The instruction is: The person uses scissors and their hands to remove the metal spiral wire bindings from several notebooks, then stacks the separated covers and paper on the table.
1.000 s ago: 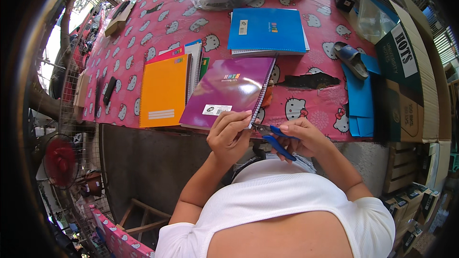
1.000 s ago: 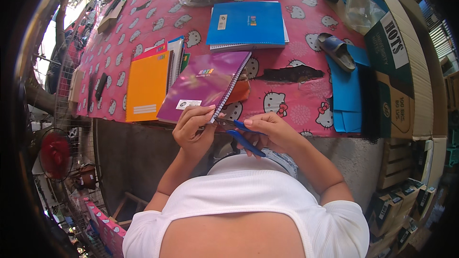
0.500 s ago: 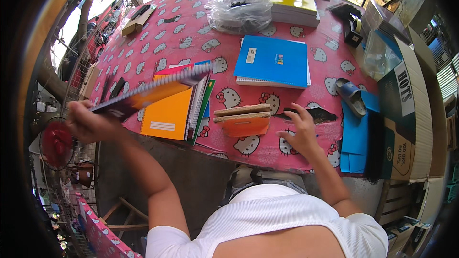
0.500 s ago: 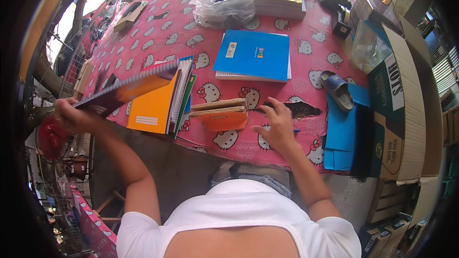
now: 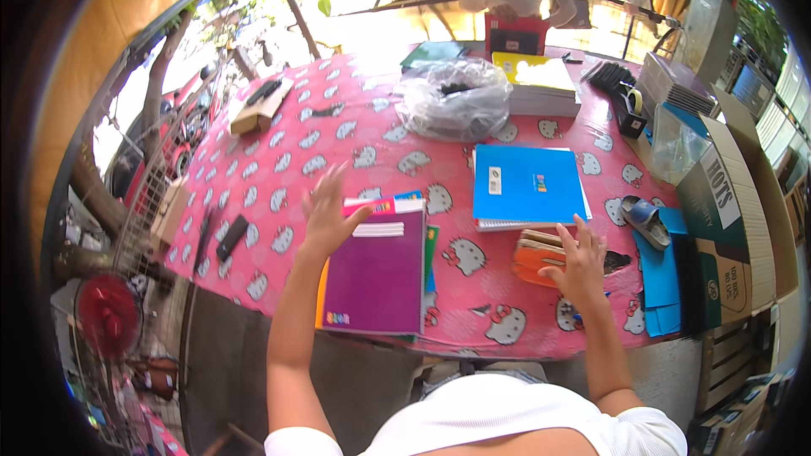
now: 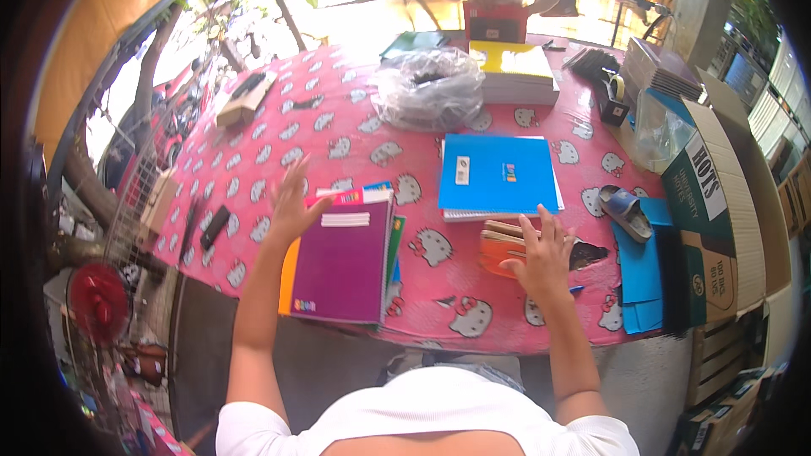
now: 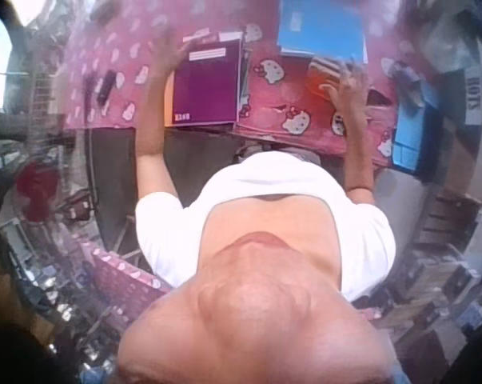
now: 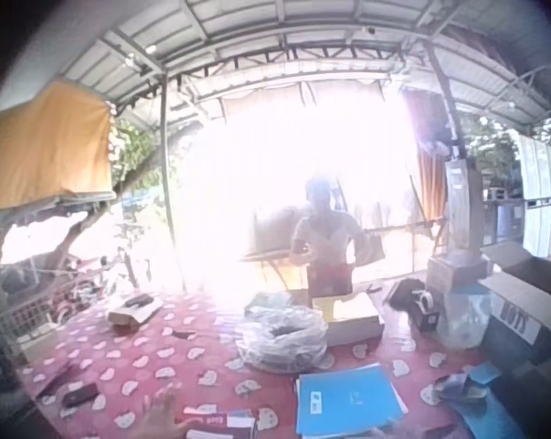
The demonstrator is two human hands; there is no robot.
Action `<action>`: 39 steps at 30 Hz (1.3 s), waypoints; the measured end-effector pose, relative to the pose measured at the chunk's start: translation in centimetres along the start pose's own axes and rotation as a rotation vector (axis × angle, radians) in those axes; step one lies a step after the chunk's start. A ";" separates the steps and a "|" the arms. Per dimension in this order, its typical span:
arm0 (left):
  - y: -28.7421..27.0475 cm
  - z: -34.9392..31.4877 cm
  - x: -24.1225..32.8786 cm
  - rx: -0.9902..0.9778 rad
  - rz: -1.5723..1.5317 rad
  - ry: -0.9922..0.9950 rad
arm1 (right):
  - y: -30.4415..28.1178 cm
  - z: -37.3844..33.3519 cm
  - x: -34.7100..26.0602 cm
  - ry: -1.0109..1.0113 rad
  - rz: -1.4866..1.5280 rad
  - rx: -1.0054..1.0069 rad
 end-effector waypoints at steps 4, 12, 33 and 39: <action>7.2 -10.3 -22.4 -0.078 -0.347 -0.813 | 1.9 -1.9 -9.7 0.002 0.933 -0.062; 13.3 -11.0 -13.0 -0.470 -1.595 -0.930 | 17.2 -2.7 -18.0 0.436 0.757 -0.546; 9.2 -8.3 -4.7 -0.511 -1.604 -0.319 | 16.1 -4.6 -16.7 0.511 1.583 -0.515; 2.9 -10.6 -3.0 -0.277 -1.621 -0.174 | 11.4 -6.2 -17.4 0.498 2.019 -0.474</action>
Point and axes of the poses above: each hand's wrist, its own z-axis towards the middle knuckle, its own y-axis out of the palm, x = y × z, the point moved 8 cm from there along z, towards the middle knuckle, and after that the axes turned 4 degrees about y, right-handed, at the moved point
